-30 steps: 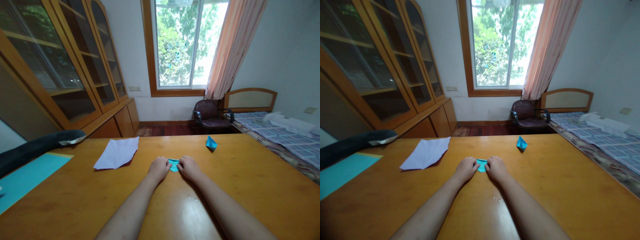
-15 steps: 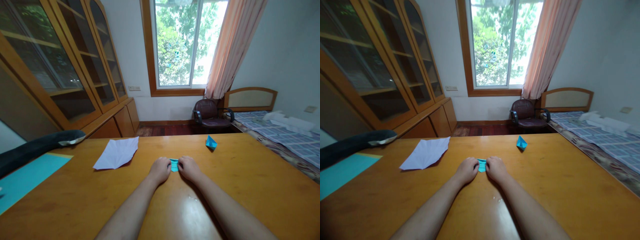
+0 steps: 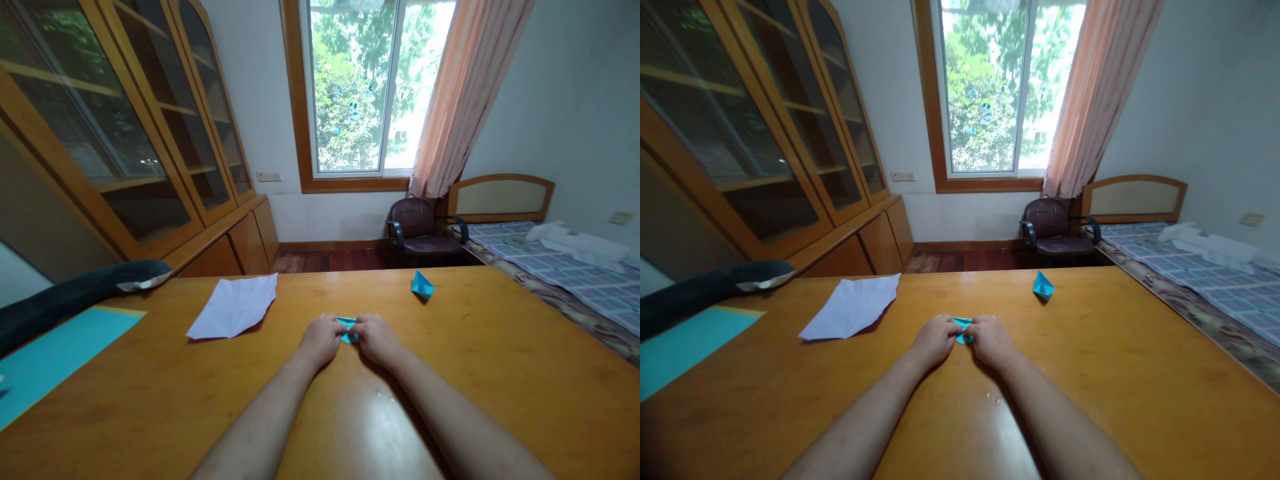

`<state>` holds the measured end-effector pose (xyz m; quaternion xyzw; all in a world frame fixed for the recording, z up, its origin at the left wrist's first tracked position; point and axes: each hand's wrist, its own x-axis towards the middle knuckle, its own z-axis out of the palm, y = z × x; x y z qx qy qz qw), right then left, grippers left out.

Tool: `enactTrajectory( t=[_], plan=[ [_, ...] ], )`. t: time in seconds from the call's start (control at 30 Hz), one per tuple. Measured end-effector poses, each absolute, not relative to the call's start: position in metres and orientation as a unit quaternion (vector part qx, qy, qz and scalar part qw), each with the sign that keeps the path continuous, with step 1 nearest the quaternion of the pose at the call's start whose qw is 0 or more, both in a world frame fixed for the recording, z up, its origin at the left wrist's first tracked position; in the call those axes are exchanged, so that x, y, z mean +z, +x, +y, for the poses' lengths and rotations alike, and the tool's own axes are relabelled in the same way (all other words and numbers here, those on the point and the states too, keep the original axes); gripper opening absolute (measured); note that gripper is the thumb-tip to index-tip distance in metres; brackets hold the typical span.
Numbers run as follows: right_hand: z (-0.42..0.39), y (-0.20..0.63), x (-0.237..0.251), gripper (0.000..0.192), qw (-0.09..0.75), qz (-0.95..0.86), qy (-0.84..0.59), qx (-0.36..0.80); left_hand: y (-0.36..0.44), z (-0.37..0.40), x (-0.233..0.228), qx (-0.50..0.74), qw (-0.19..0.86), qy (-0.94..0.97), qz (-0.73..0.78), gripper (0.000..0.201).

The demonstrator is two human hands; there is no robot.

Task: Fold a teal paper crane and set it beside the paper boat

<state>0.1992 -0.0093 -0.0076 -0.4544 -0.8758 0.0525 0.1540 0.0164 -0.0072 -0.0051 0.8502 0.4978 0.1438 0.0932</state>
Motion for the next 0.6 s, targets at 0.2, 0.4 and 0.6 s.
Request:
enactTrajectory(
  t=[0.2,0.4,0.6],
  plan=[
    [-0.015,0.197,0.006,0.026,0.109,-0.860,-0.496,0.052,0.014,-0.005,-0.006,0.142,0.109,0.847,0.501,0.027],
    [-0.019,0.198,0.017,0.022,0.046,-0.828,-0.558,0.017,0.005,0.001,-0.010,0.142,0.117,0.845,0.501,0.028],
    [-0.024,0.198,0.026,0.024,0.003,-0.797,-0.604,0.005,-0.004,0.007,-0.012,0.144,0.112,0.845,0.503,0.028]
  ],
)
